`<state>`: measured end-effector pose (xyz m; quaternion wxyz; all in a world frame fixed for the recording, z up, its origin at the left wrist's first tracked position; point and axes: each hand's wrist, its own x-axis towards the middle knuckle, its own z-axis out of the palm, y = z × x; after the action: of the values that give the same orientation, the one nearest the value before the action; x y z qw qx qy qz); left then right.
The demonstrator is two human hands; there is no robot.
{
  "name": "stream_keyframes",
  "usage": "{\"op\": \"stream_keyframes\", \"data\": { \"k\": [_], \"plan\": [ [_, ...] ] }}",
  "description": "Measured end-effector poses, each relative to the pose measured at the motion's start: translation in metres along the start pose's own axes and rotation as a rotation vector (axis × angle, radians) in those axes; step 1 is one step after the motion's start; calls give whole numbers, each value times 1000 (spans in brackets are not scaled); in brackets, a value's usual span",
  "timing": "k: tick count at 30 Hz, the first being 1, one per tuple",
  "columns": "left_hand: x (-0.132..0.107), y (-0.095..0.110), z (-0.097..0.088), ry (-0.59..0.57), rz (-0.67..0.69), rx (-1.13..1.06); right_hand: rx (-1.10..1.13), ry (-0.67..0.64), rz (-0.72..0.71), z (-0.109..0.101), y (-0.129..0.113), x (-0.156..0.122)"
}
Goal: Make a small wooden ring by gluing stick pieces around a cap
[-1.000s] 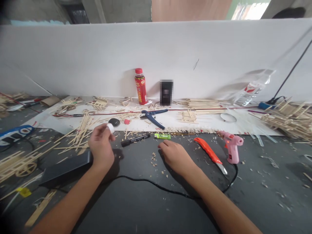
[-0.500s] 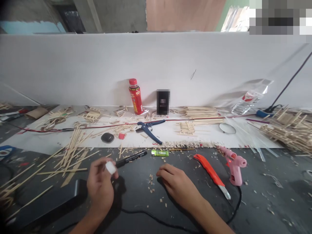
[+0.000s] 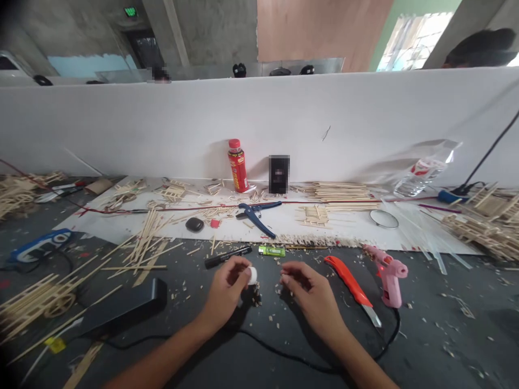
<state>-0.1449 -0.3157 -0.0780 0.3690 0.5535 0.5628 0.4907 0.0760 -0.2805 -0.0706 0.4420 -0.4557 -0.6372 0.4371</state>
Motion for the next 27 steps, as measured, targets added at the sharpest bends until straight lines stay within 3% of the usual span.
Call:
{"op": "stream_keyframes", "data": {
  "k": [4, 7, 15, 27],
  "plan": [
    [-7, 11, 20, -73, 46, 13, 186, 32, 106, -6, -3, -8],
    [-19, 18, 24, -73, 116, 35, 259, 42, 162, -9, -5, -16],
    [-30, 24, 12, -93, 324, 134, 424, -17, 247, -7, -13, -27],
    [-27, 27, 7, -50, 445, 188, 484, -71, 234, 3, -24, -42]
  ]
}}
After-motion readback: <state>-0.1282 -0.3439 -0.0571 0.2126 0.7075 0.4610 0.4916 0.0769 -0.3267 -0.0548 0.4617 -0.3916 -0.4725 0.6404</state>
